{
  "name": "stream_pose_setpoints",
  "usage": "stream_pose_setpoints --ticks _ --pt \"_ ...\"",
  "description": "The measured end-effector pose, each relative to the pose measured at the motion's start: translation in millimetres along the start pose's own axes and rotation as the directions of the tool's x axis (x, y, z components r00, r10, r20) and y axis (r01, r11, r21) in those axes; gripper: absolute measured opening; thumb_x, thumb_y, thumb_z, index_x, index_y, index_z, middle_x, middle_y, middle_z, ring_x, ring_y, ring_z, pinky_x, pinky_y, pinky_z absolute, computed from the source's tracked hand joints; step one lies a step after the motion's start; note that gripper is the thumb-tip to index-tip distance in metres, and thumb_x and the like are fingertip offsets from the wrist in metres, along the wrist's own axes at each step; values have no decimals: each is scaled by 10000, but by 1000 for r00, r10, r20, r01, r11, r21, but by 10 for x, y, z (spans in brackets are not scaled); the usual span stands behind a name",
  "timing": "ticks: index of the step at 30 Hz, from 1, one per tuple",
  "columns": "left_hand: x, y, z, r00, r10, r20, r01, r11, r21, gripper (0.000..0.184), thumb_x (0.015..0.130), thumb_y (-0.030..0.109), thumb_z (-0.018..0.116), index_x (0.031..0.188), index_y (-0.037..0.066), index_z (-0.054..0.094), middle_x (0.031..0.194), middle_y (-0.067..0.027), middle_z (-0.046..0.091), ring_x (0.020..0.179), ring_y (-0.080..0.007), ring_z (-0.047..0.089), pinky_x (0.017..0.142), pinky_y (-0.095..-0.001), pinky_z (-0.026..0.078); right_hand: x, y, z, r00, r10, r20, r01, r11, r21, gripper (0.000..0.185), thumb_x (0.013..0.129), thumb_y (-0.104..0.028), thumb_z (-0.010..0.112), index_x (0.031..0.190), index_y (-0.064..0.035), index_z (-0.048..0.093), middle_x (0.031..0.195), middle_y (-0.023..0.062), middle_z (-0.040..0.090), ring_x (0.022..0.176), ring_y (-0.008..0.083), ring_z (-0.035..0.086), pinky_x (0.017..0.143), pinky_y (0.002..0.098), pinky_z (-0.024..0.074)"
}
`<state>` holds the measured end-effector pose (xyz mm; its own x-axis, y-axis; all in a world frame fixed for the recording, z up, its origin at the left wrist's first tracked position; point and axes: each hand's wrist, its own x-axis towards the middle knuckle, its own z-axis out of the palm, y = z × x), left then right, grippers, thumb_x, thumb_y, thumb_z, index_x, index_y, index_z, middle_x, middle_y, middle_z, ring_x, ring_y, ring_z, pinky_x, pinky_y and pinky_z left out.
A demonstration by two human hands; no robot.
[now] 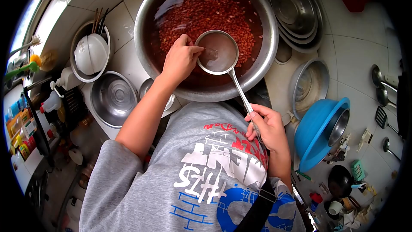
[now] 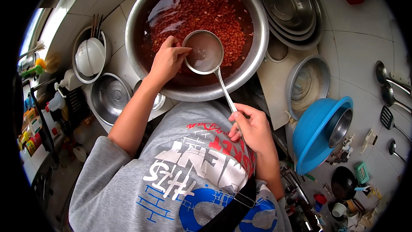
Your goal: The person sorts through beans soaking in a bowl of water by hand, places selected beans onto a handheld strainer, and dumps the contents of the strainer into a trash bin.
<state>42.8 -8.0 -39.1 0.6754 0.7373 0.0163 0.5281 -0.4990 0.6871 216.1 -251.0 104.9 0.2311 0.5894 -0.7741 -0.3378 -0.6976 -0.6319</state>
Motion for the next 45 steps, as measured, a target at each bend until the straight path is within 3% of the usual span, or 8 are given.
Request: stream_pose_setpoints --ticks 8,14,20,30,36,43,44,45 --pt "43 20 21 998 -51 45 46 993 108 102 821 134 755 884 54 757 881 -117 599 891 -317 635 802 -436 536 10 10 25 1000 14 15 -14 1000 -4 334 1037 -115 552 1291 98 595 947 103 637 629 154 671 515 267 574" --pt "24 59 -109 999 42 22 -45 983 177 114 822 126 751 901 45 744 870 -119 601 888 -317 630 783 -439 532 -9 16 20 999 20 26 -20 1000 8 327 1037 -118 555 1281 93 607 933 102 648 623 151 669 509 263 568" --pt "-34 79 -223 983 175 -56 -173 984 50 229 825 -29 691 1035 32 758 943 -125 655 912 -317 654 792 -406 552 -42 -12 -5 999 22 35 -24 998 53 328 1032 -111 564 1279 100 606 936 106 652 606 155 659 494 260 556" --pt "17 72 -413 977 2 -213 -39 985 -169 200 911 6 688 1105 17 735 1056 -106 694 823 -216 657 754 -318 537 -161 -61 -23 1000 21 2 -21 997 77 340 1028 -104 569 1297 102 593 941 113 655 602 159 658 481 254 543" --pt "40 156 -424 983 -138 -123 100 955 -278 179 936 49 692 1106 8 730 1062 -92 679 853 -163 632 776 -293 522 -341 -37 -67 999 5 -52 0 995 98 329 1024 -80 569 1300 98 593 936 121 658 581 152 649 437 230 480" --pt "21 409 -294 996 -82 -17 77 976 -206 170 952 137 706 1022 -18 717 1048 -99 677 853 -162 629 783 -302 514 -715 270 -264 994 36 -102 -7 963 271 306 1016 -40 561 1287 98 598 923 130 660 546 129 619 393 203 404" --pt "19 446 -250 995 -99 34 104 961 -255 174 977 160 678 1012 -7 711 1073 -77 690 910 -142 634 809 -280 493 -793 348 -302 992 40 -117 -2 953 304 305 1016 -36 558 1287 98 598 922 131 661 542 127 615 389 202 399" --pt "8 513 -219 970 -183 159 238 843 -482 175 985 155 662 1045 -3 708 1087 -69 692 935 -136 631 823 -278 487 -875 435 -341 990 42 -131 5 941 338 303 1015 -32 556 1286 99 598 921 132 661 538 126 611 386 202 393"
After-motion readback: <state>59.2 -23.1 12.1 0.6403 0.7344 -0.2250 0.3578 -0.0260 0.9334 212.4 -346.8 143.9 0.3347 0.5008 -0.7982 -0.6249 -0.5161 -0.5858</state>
